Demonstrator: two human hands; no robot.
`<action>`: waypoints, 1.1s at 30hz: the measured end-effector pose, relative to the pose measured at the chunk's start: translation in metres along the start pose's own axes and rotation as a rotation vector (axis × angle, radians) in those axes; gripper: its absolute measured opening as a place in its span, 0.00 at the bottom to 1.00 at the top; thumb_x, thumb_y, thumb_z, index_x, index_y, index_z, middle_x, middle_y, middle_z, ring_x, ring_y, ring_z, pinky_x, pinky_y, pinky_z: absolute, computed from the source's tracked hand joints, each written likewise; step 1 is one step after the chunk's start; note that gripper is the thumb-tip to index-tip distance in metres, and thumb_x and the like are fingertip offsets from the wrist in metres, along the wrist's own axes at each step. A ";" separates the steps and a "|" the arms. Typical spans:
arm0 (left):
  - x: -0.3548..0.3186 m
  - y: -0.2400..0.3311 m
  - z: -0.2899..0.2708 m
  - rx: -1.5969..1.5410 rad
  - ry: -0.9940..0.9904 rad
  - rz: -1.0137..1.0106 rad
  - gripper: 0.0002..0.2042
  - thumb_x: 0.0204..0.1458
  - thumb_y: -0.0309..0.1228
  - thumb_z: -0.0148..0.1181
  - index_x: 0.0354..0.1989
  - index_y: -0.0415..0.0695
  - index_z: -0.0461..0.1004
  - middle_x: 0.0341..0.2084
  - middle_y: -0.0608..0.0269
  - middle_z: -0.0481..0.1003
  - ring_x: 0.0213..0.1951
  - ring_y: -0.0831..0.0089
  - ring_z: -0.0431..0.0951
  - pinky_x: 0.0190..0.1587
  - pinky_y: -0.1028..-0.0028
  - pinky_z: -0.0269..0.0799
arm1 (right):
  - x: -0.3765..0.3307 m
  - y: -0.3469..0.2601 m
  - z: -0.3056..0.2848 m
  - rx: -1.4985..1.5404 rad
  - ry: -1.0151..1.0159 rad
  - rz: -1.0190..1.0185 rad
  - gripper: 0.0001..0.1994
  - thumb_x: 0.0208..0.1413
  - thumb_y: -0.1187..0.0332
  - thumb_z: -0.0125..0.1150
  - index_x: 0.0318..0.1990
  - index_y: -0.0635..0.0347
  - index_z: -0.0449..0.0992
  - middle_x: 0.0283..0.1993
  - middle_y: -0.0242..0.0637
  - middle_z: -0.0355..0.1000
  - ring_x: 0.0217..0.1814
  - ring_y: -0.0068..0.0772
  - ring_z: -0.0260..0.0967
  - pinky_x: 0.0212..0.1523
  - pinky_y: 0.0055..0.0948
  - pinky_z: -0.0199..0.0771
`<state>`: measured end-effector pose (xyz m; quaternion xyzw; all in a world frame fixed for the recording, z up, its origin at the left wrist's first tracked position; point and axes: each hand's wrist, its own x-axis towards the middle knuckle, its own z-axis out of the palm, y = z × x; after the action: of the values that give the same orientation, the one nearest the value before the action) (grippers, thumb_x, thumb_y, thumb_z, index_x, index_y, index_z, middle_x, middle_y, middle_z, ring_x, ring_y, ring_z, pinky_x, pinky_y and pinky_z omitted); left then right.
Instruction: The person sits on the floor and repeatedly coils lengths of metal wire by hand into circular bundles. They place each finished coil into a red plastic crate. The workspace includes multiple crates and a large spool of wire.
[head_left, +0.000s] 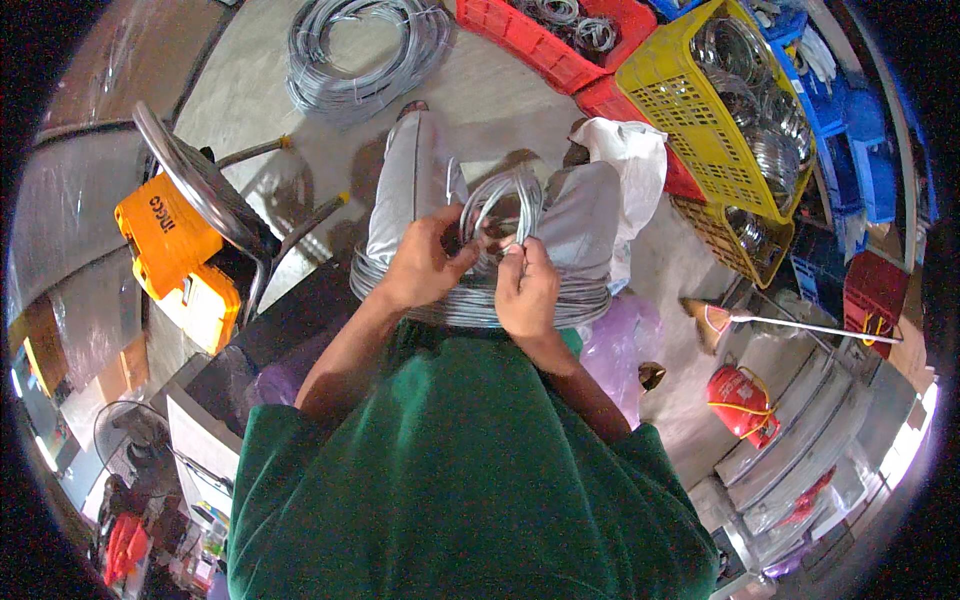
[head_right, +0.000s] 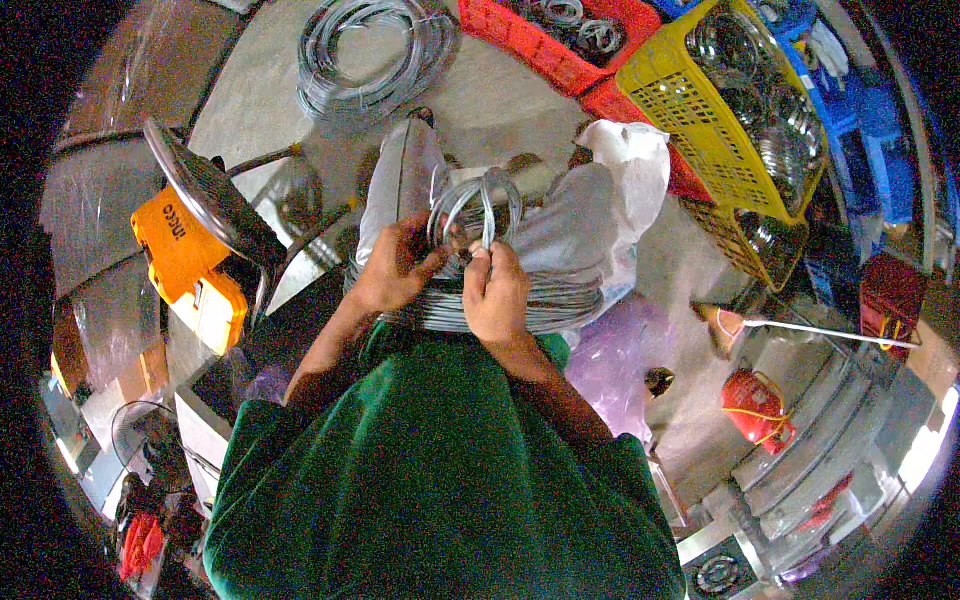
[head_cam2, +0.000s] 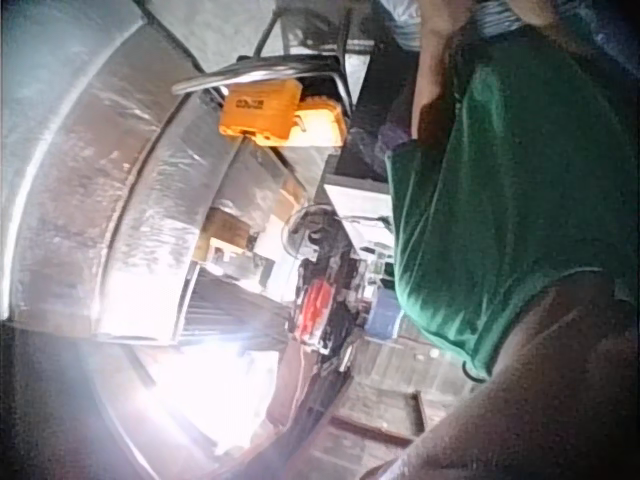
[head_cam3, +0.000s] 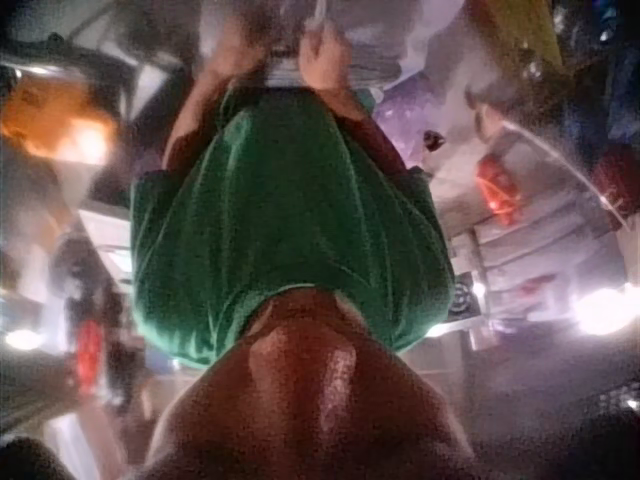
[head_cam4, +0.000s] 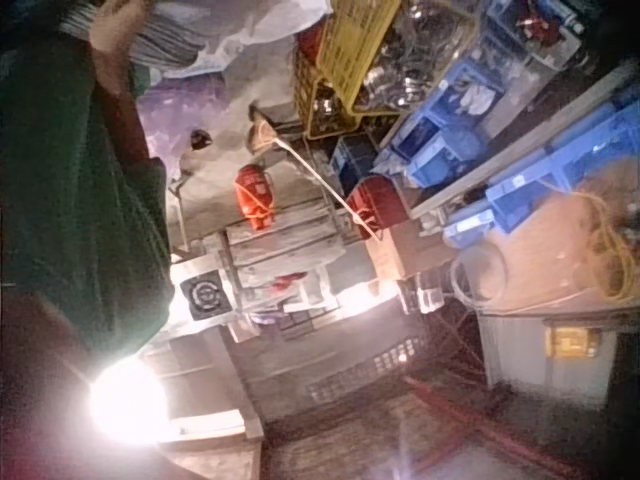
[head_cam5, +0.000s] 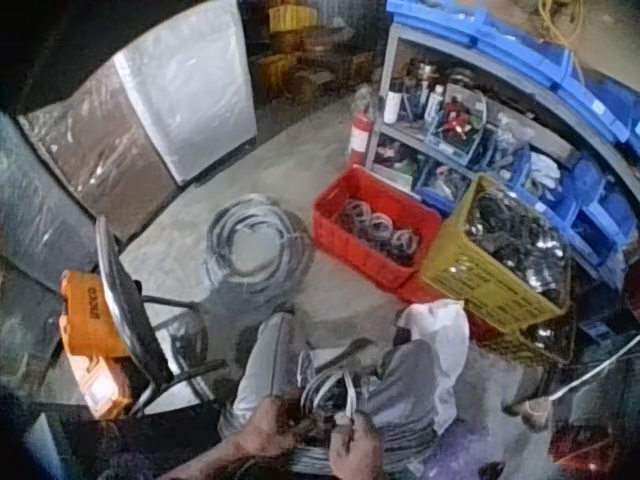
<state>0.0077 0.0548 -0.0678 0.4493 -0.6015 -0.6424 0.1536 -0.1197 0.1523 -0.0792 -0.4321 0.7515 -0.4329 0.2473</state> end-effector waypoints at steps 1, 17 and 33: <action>-0.001 -0.001 0.000 -0.067 -0.023 0.080 0.10 0.52 0.25 0.62 0.41 0.34 0.75 0.29 0.57 0.78 0.32 0.76 0.75 0.37 0.72 0.71 | 0.001 0.002 -0.001 -0.002 -0.018 -0.008 0.06 0.61 0.74 0.48 0.37 0.66 0.72 0.27 0.47 0.72 0.26 0.45 0.70 0.31 0.38 0.69; -0.011 0.007 -0.004 -0.071 -0.170 0.055 0.13 0.57 0.22 0.58 0.51 0.35 0.72 0.41 0.58 0.78 0.43 0.75 0.75 0.49 0.72 0.71 | -0.001 -0.003 -0.014 0.043 -0.231 0.076 0.06 0.61 0.72 0.48 0.35 0.66 0.70 0.32 0.48 0.71 0.35 0.49 0.68 0.38 0.43 0.66; -0.002 -0.001 0.000 -0.092 -0.027 0.090 0.11 0.53 0.24 0.63 0.44 0.37 0.76 0.25 0.63 0.77 0.29 0.82 0.71 0.33 0.74 0.69 | 0.031 -0.009 -0.033 -0.023 -0.390 -0.042 0.08 0.63 0.71 0.50 0.40 0.66 0.75 0.34 0.45 0.74 0.34 0.35 0.69 0.39 0.31 0.68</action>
<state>0.0095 0.0565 -0.0678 0.4056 -0.5931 -0.6677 0.1948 -0.1560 0.1381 -0.0551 -0.5261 0.6850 -0.3375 0.3744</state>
